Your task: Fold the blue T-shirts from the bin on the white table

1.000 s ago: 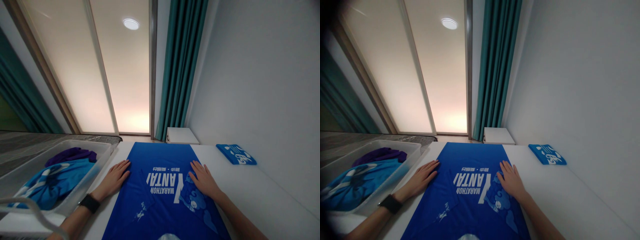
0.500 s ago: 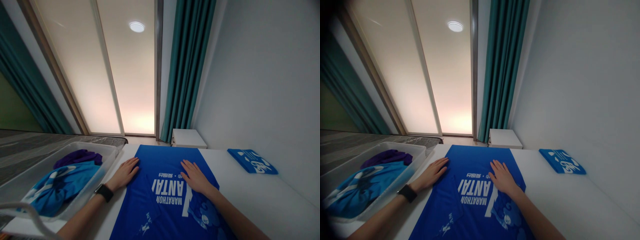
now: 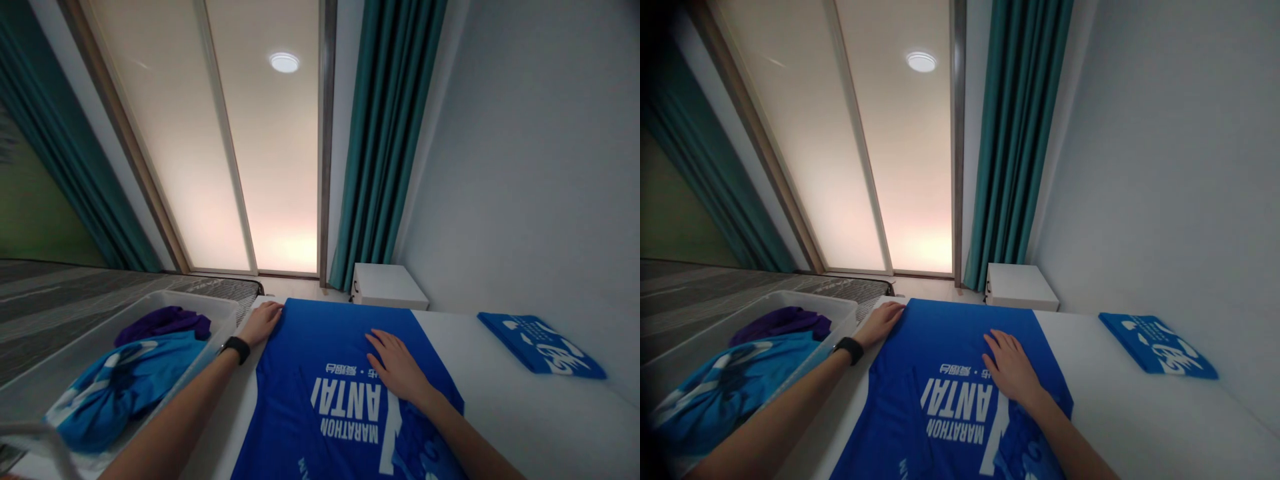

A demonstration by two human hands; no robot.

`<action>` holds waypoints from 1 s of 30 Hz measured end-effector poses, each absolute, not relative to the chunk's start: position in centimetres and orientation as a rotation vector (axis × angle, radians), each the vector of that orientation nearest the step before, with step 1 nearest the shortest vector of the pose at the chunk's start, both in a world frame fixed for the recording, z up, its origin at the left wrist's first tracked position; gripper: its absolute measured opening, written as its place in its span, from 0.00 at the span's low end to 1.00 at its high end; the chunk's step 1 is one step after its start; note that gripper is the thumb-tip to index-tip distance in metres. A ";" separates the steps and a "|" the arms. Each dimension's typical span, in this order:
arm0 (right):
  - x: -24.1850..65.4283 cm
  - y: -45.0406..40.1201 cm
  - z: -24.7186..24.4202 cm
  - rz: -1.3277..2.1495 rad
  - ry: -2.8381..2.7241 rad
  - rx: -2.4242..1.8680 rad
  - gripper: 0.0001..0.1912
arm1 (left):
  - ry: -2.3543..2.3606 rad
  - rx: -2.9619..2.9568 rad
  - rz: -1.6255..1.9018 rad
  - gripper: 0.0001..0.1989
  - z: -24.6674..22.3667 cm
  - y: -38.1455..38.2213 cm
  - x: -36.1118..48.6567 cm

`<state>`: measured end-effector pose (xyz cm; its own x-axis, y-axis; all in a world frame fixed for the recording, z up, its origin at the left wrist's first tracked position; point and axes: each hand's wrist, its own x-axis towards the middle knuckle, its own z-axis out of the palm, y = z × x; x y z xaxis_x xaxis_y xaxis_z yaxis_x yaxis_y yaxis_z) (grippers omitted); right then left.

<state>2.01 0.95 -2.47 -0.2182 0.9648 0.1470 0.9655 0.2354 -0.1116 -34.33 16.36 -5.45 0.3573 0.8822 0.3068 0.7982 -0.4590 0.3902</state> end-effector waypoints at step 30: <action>1.5 0.7 -2.4 0.034 -2.300 -1.909 0.29 | 1.738 2.208 0.605 0.13 -5.3 22.7 -30.7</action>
